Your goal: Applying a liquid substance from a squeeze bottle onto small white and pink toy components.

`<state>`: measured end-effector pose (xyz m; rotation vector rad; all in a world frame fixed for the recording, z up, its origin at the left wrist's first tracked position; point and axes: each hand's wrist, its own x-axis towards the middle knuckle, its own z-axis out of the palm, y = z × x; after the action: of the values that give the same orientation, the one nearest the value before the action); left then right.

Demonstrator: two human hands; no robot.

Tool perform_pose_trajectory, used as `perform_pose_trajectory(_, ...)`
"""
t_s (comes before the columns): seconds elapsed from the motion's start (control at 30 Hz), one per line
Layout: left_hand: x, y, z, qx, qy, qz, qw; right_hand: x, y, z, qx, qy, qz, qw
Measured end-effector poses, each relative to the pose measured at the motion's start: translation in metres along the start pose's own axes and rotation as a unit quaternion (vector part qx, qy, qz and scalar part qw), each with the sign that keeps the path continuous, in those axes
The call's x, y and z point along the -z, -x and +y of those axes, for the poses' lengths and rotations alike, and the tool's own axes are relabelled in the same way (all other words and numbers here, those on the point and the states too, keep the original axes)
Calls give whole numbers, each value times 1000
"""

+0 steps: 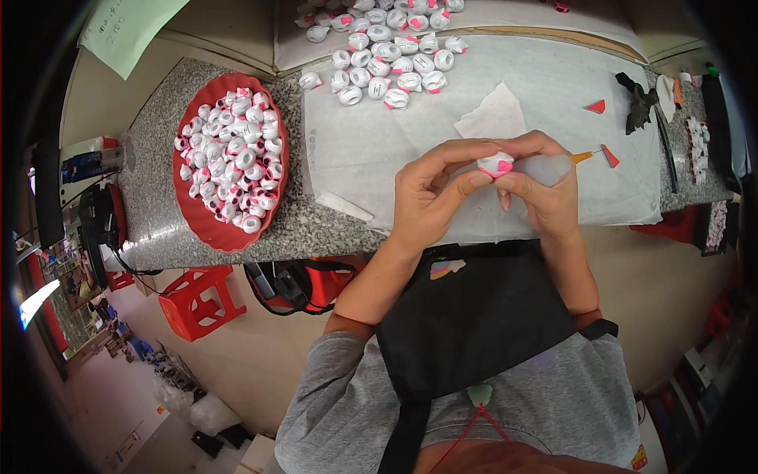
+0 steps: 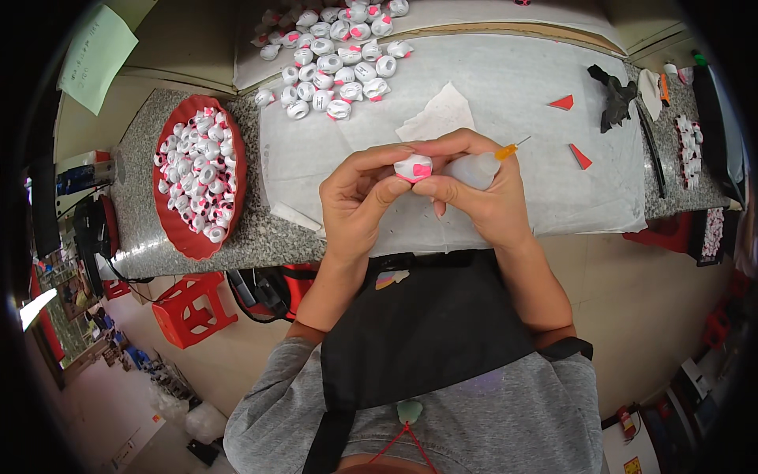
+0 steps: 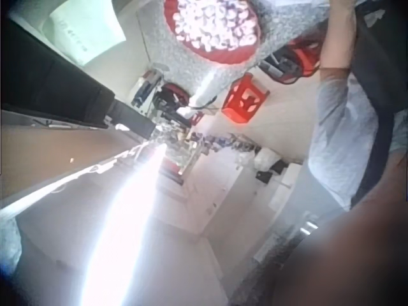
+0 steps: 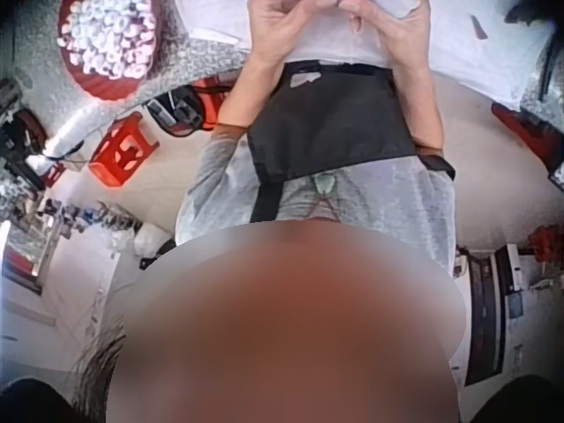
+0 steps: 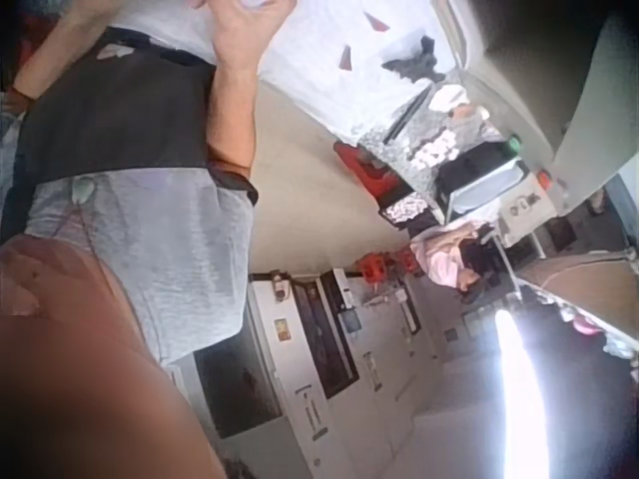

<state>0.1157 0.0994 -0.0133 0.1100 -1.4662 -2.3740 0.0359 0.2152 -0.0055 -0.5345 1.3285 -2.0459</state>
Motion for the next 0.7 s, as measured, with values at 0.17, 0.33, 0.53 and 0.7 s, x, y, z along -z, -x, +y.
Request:
perform_pose_trajectory(0.17, -1, 3, -1, -22, -63, 21, 998, -1, 0, -1, -19, -1, -1, 1000)
perform_pose_trajectory(0.33, -4, 4, -4, -63, -113, 43, 991, -3, 1, 2, -2, 5, 6, 1000)
perform_pose_trajectory(0.53, -4, 3, -2, -20, -106, 54, 993, 0, -2, 3, -29, -11, 3, 1000)
perform_pose_trajectory(0.7, 5, -1, -11, -78, 5, -11, 997, -3, 2, 4, -6, -21, -20, 1000)
